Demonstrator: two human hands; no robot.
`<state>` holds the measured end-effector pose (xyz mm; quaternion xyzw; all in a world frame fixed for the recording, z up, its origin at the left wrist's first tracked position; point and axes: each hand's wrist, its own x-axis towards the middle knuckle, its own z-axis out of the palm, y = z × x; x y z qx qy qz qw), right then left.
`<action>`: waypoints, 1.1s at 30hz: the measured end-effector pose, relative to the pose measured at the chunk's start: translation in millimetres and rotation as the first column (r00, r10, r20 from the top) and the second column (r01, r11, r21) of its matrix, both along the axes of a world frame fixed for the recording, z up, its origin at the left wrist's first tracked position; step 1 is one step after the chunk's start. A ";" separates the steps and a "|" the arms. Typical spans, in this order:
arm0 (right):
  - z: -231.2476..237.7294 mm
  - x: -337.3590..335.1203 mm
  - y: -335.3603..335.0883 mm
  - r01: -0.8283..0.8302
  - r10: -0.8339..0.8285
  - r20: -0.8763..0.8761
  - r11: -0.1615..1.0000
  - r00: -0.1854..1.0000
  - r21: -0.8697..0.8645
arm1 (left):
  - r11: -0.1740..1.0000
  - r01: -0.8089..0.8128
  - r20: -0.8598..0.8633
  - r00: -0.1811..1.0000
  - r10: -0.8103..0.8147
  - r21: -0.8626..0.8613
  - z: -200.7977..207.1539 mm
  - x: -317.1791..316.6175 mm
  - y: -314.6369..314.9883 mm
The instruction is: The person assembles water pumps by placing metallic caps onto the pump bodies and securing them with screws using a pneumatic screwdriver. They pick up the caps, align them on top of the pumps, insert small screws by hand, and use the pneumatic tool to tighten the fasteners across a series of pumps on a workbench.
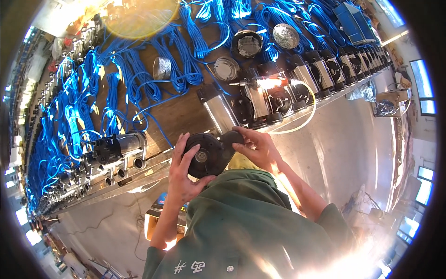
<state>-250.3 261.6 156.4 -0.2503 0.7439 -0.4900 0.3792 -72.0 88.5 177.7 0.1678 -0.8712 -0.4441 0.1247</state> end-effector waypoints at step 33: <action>-196.8 -492.0 -16.6 0.614 0.185 -0.887 0.661 0.423 0.431 | 0.939 -0.283 -0.060 0.959 0.276 -0.198 -39.0 -61.1 62.3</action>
